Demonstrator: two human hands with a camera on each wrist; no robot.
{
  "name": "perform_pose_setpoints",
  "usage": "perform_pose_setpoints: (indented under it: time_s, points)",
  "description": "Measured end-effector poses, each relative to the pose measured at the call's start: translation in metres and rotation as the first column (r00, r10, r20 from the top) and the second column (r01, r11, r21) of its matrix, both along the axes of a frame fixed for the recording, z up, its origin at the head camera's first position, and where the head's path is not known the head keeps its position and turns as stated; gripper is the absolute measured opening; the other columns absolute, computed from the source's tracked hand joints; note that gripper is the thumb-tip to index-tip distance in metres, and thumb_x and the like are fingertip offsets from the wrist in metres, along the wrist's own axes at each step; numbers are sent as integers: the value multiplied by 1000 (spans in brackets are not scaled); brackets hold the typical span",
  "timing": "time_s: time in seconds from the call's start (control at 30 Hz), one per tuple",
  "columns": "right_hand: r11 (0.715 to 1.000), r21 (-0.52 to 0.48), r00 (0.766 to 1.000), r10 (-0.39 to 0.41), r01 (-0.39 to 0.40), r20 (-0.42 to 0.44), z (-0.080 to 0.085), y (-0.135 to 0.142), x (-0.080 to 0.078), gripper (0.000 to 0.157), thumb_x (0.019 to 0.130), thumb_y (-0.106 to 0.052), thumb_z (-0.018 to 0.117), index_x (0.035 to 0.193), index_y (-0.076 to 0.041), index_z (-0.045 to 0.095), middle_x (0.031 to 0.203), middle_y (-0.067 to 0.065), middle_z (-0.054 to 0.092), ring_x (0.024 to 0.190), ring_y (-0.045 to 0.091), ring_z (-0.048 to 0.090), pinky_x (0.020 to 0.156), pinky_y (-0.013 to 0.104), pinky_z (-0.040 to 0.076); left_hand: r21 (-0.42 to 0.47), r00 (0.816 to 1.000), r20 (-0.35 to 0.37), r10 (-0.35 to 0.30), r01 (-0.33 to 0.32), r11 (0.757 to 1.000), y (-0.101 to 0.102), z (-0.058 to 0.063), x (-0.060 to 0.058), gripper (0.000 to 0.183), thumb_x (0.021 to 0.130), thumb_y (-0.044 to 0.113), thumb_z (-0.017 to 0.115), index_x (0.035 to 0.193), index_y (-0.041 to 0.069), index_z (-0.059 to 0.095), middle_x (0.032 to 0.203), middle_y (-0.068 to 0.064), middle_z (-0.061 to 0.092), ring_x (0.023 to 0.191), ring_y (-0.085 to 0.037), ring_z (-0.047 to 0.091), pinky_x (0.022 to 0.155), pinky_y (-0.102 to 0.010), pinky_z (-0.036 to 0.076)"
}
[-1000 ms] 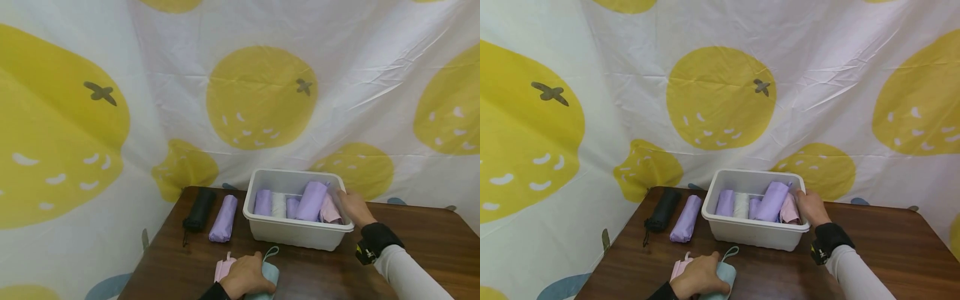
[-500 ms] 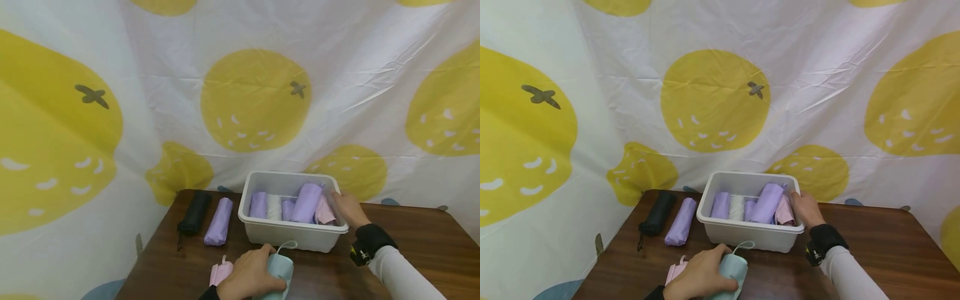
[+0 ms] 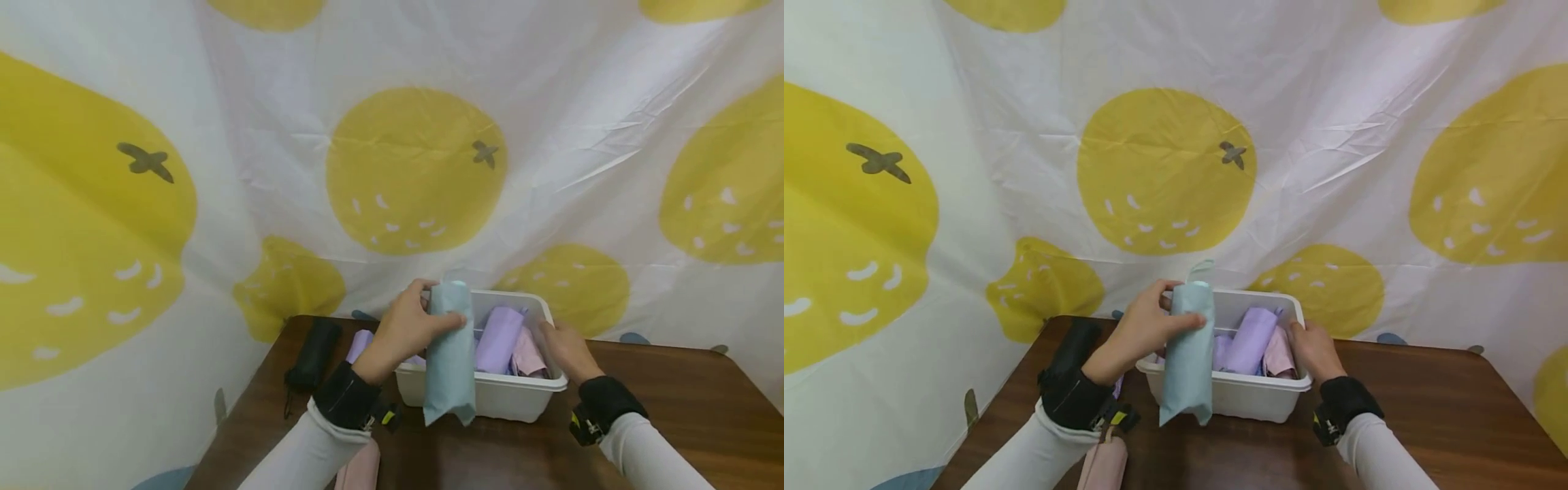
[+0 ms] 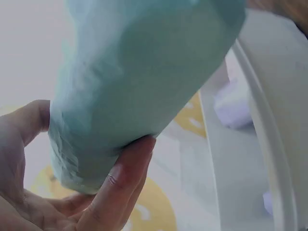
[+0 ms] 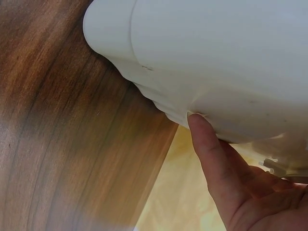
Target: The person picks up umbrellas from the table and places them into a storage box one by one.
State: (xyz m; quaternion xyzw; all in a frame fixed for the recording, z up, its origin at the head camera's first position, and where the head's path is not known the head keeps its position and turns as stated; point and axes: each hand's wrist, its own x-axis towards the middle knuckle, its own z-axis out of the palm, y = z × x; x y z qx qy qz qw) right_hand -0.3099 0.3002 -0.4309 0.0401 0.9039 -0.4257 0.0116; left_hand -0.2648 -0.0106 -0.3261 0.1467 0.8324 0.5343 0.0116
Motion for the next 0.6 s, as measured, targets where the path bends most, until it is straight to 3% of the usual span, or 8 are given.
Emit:
perform_pose_setpoints:
  time_s: [0.13, 0.37, 0.47, 0.6]
  points:
    - [1000, -7, 1000, -8, 8, -3, -3, -1, 0, 69, 115, -40, 25, 149, 18, 41, 151, 43, 42, 134, 55, 47, 110, 66, 38, 43, 999, -6, 40, -40, 998, 3, -3, -23, 76, 89, 33, 84, 151, 5, 50, 126, -22, 65, 97, -32, 69, 54, -41, 60]
    - [1000, -18, 999, -11, 12, 30, -5, 1, 0, 73, 115, -43, 23, 155, 18, 32, 156, 43, 34, 141, 58, 39, 113, 68, 34, 11, 993, -32, 114, -113, 994, 14, -9, -50, 75, 90, 35, 82, 152, 5, 52, 134, -21, 63, 104, -34, 68, 55, -40, 61]
    - [1000, -24, 1000, -9, 10, 20, -4, 0, 0, 73, 115, -43, 24, 156, 17, 31, 157, 43, 34, 142, 58, 38, 114, 68, 33, -46, 978, -120, 169, -175, 983, 19, -10, -59, 75, 91, 37, 80, 153, 5, 53, 139, -20, 64, 113, -36, 67, 73, -44, 62]
    - [1000, -29, 1000, -9, 10, 18, -3, 0, 1, 72, 115, -42, 23, 157, 17, 29, 158, 42, 33, 143, 58, 37, 114, 68, 32, -162, 947, -237, 219, -261, 952, 26, -17, -69, 76, 91, 39, 77, 153, 2, 53, 144, -19, 63, 123, -36, 64, 97, -48, 54]
